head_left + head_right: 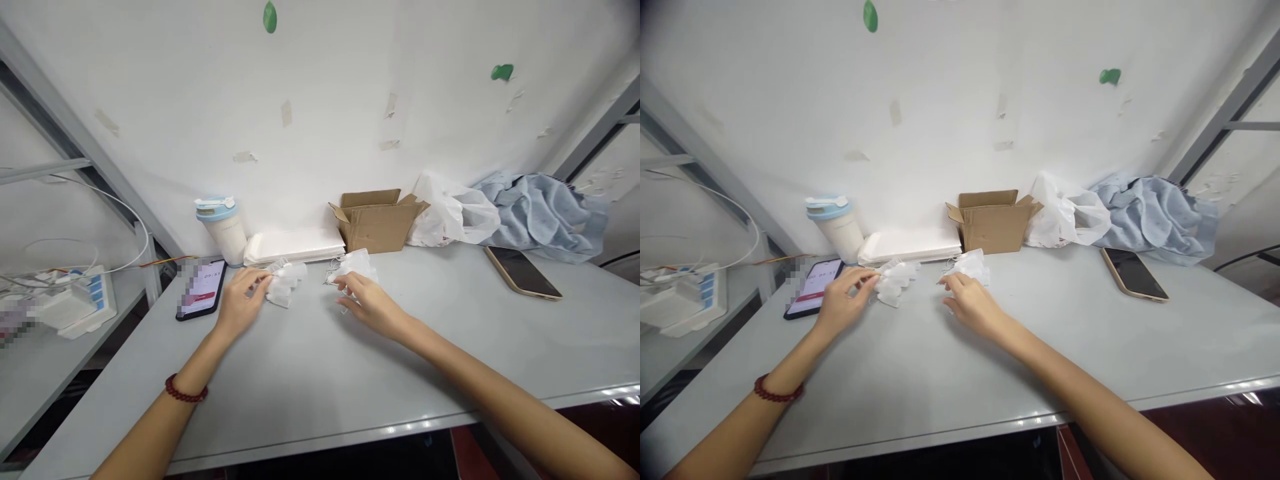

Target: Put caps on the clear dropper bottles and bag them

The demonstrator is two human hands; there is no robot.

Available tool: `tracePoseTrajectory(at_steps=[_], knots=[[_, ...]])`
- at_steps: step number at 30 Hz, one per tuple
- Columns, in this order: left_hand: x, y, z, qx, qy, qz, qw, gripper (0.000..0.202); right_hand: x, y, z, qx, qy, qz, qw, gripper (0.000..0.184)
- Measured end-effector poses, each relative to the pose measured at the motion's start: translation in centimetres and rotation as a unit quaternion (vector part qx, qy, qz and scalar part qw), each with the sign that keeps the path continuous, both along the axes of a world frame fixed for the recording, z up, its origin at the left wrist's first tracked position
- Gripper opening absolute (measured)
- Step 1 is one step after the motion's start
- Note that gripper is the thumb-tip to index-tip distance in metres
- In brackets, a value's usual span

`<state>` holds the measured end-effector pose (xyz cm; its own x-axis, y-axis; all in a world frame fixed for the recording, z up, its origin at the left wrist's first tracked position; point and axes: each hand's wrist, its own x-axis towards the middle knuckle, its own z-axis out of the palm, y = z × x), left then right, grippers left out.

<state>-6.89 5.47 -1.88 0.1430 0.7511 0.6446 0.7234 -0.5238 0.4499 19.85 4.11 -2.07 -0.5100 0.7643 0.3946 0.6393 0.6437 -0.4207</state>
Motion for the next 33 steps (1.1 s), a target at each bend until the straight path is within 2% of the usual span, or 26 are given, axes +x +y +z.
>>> tracePoseTrajectory(at_steps=[4,6,12,18,21,24,30,33], knots=[[-1.3,1.1,-0.9,0.057,-0.021,0.122,0.991,0.018,0.6,0.4,0.7,0.006,-0.08,-0.02,0.997,0.011],[-1.4,1.5,-1.4,0.084,-0.01,0.158,0.984,0.019,0.8,0.4,1.2,-0.006,-0.124,-0.031,0.992,0.008],[-1.6,2.3,-2.3,0.091,0.061,0.152,0.982,0.021,1.2,0.1,2.6,-0.046,-0.261,-0.065,0.962,0.013],[-1.3,1.9,-2.0,0.082,0.081,0.154,0.981,0.023,1.7,0.0,3.2,-0.086,-0.291,-0.082,0.949,0.013],[-0.3,0.9,-1.5,0.103,0.088,0.129,0.982,0.021,1.8,-0.1,3.4,-0.103,-0.291,-0.08,0.948,0.016],[1.3,-0.4,-1.1,0.119,0.1,0.073,0.985,0.021,2.2,-0.2,3.7,-0.116,-0.276,-0.079,0.951,0.019],[4.4,-2.7,-1.1,0.066,0.149,-0.065,0.985,0.018,2.9,0.0,4.0,-0.166,-0.252,-0.069,0.951,0.014],[5.1,-3.3,-1.2,0.041,0.166,-0.102,0.98,0.016,3.0,-0.2,4.4,-0.183,-0.243,-0.055,0.951,0.011]])
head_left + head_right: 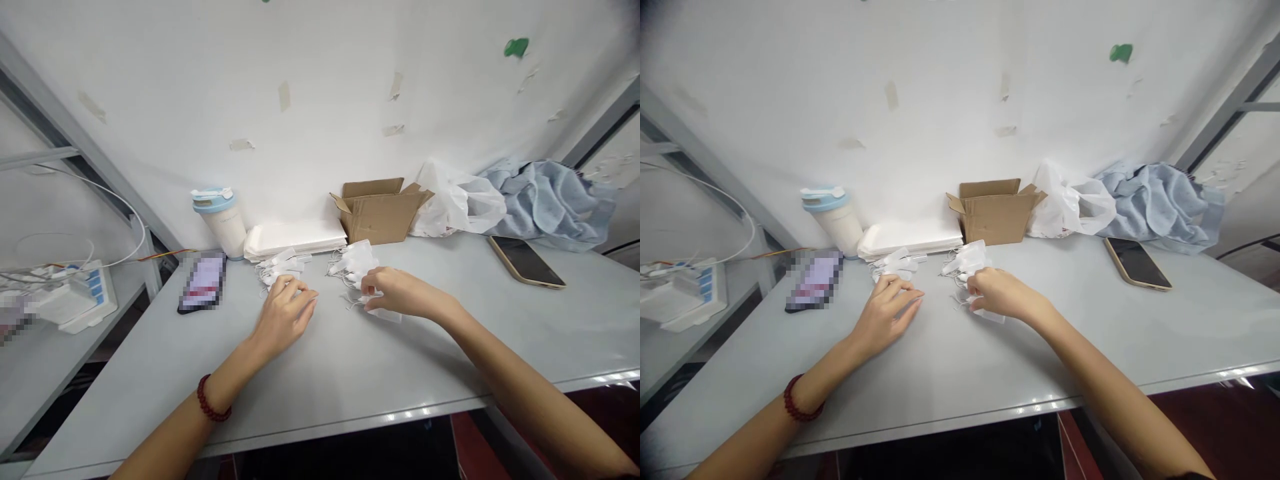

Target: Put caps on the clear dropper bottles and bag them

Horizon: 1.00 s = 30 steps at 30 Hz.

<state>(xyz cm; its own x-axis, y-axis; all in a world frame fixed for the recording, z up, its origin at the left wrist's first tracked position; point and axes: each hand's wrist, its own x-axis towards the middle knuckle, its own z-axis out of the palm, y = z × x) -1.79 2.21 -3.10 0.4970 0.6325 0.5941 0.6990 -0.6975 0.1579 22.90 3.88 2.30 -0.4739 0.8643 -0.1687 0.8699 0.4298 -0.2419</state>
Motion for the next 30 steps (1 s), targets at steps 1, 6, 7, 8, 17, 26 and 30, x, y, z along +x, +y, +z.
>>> tracePoseTrajectory(at_steps=[1,6,7,8,17,26,30], knots=[[0.1,-0.1,0.0,-0.006,0.003,-0.005,1.0,0.016,0.0,-0.2,0.1,0.002,-0.012,-0.005,1.0,0.01],[0.0,0.0,-0.1,-0.013,-0.002,-0.007,1.0,0.015,-0.8,-1.2,0.3,0.025,-0.128,0.011,0.991,0.011],[0.0,0.0,-0.2,-0.013,-0.006,-0.006,1.0,0.015,-1.0,-1.4,0.2,0.024,-0.134,0.023,0.99,0.01],[-0.1,0.0,-0.2,-0.016,-0.008,-0.005,1.0,0.015,-1.3,-1.6,0.0,0.028,-0.136,0.034,0.99,0.009],[0.4,-0.6,0.5,-0.085,-0.008,-0.066,0.994,0.018,-3.8,-2.7,-1.8,0.117,-0.034,0.133,0.984,0.017],[0.1,-0.6,0.5,-0.148,0.015,-0.111,0.983,0.017,-4.0,-2.2,-2.8,0.172,0.053,0.12,0.976,0.021],[0.0,-0.3,0.6,-0.155,-0.037,-0.08,0.984,0.019,-4.0,-2.3,-2.7,0.161,0.041,0.093,0.982,0.023]])
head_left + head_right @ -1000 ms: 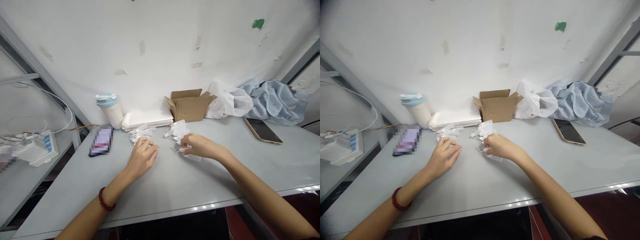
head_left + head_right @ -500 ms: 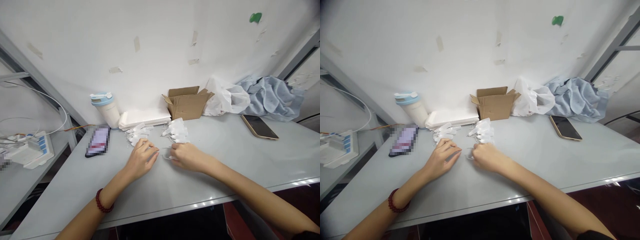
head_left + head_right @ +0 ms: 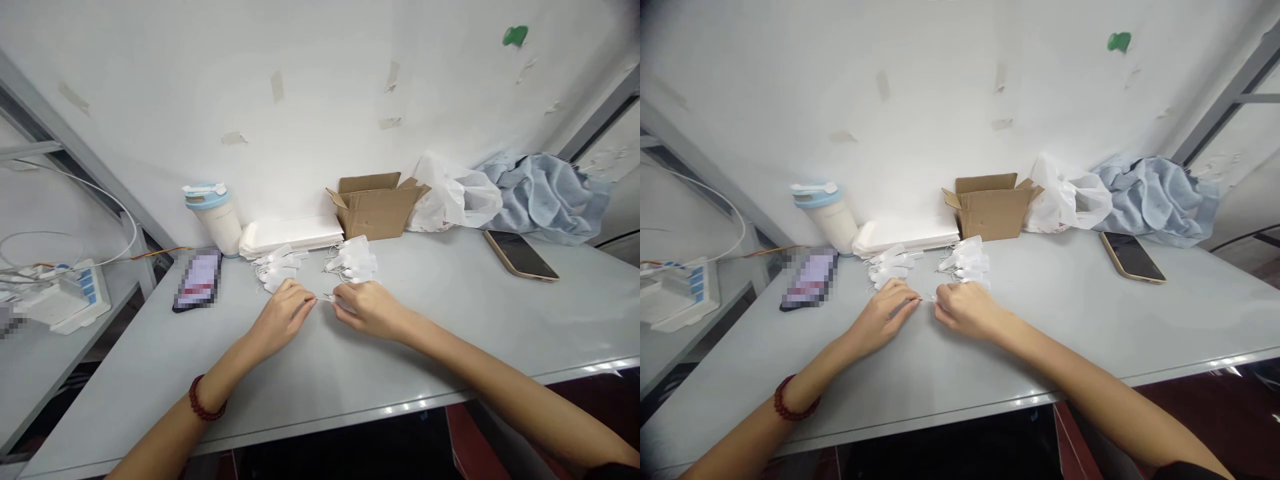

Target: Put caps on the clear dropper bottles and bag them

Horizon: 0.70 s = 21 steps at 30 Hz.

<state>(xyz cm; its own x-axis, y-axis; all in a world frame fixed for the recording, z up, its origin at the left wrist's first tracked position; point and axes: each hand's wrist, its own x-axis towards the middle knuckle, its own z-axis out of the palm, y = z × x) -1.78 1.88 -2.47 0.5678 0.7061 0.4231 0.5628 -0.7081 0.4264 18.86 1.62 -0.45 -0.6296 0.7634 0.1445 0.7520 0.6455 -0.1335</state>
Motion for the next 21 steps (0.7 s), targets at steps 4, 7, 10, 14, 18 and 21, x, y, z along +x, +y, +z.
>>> tracePoseTrajectory(at_steps=[4,7,10,14,18,21], knots=[[-0.23,0.13,0.33,-0.009,-0.029,0.026,0.999,0.018,0.1,0.11,-0.11,0.009,0.033,-0.008,0.999,0.022],[-0.41,0.21,0.31,-0.015,-0.051,0.032,0.998,0.016,0.22,0.19,-0.2,0.015,0.063,-0.014,0.998,0.022],[-0.44,0.19,0.28,-0.04,-0.077,0.042,0.995,0.015,0.26,0.16,-0.23,0.012,0.086,-0.021,0.996,0.023],[-0.26,-0.04,0.62,-0.123,-0.094,0.041,0.987,0.02,0.19,0.04,-0.15,0.002,0.112,-0.014,0.994,0.024],[-0.11,-0.24,0.87,-0.202,-0.108,0.042,0.973,0.029,0.13,-0.09,-0.07,-0.018,0.141,0.007,0.99,0.022],[-0.07,-0.27,0.8,-0.224,-0.112,0.038,0.967,0.03,0.12,-0.17,-0.09,-0.03,0.156,0.025,0.987,0.023]])
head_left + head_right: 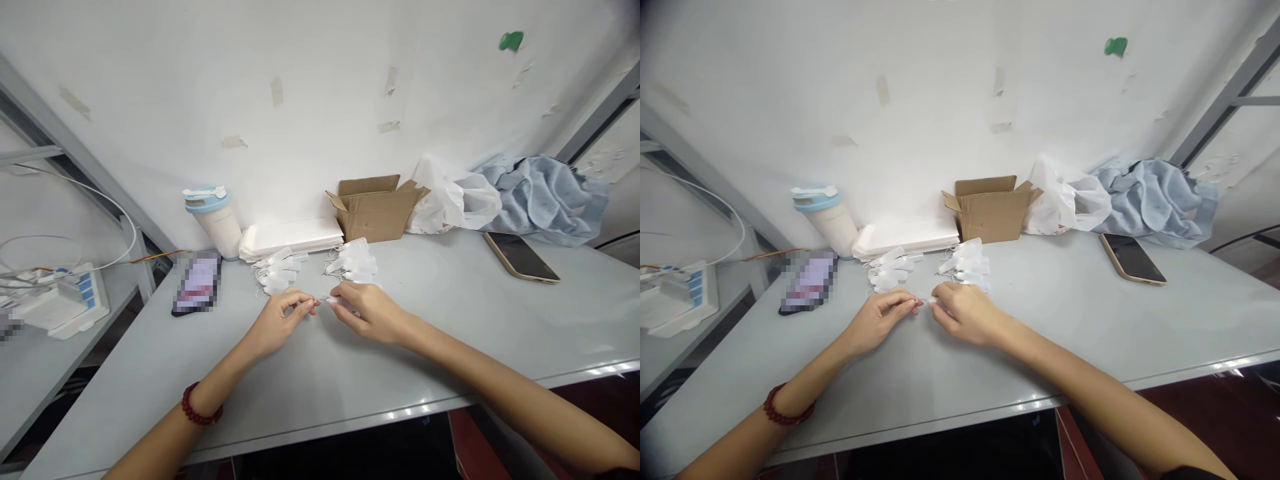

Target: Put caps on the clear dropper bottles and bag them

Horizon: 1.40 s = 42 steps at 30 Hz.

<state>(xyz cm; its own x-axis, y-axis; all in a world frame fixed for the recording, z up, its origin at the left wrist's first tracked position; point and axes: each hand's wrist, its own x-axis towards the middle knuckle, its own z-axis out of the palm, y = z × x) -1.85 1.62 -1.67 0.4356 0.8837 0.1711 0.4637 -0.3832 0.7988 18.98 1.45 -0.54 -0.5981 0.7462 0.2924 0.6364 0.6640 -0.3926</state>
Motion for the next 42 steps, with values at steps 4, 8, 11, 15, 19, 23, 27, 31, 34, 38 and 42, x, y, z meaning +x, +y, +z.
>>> tracePoseTrajectory(at_steps=[4,8,11,15,19,23,27,31,34,38,42], knots=[[0.1,0.0,-0.1,-0.01,0.0,-0.007,1.0,0.03,0.0,-0.1,0.0,-0.009,0.009,0.014,1.0,0.023],[0.1,0.0,-0.1,-0.01,-0.005,-0.015,1.0,0.03,0.0,-0.1,0.0,-0.013,0.013,0.02,1.0,0.021],[0.1,0.0,-0.1,-0.009,-0.005,-0.015,1.0,0.031,0.0,-0.1,-0.1,-0.014,0.013,0.024,1.0,0.021],[0.1,0.0,-0.1,-0.011,-0.004,-0.015,1.0,0.031,0.0,-0.1,-0.1,-0.018,0.011,0.024,0.999,0.02],[0.1,0.0,-0.1,-0.022,-0.006,-0.018,1.0,0.031,0.0,-0.2,0.0,-0.022,0.008,0.021,1.0,0.02],[0.1,0.0,-0.2,-0.032,-0.011,-0.024,0.999,0.03,0.0,-0.2,0.0,-0.033,0.004,0.024,0.999,0.02],[0.1,0.0,-0.4,-0.035,-0.014,-0.028,0.999,0.03,-0.1,-0.2,0.0,-0.039,0.005,0.033,0.999,0.019],[0.3,-0.2,-0.5,-0.03,-0.017,-0.025,0.999,0.029,-0.2,-0.1,-0.2,-0.034,-0.002,0.047,0.998,0.02],[0.5,-0.4,-0.5,-0.036,-0.021,-0.02,0.999,0.029,-0.3,-0.1,-0.5,-0.026,-0.001,0.056,0.998,0.021],[0.5,-0.6,-0.8,-0.046,-0.017,-0.018,0.999,0.029,-0.3,0.0,-1.0,-0.036,-0.003,0.07,0.997,0.022],[0.5,-0.6,-1.0,-0.057,-0.013,-0.026,0.998,0.03,-0.4,0.1,-1.3,-0.048,-0.013,0.083,0.995,0.023]])
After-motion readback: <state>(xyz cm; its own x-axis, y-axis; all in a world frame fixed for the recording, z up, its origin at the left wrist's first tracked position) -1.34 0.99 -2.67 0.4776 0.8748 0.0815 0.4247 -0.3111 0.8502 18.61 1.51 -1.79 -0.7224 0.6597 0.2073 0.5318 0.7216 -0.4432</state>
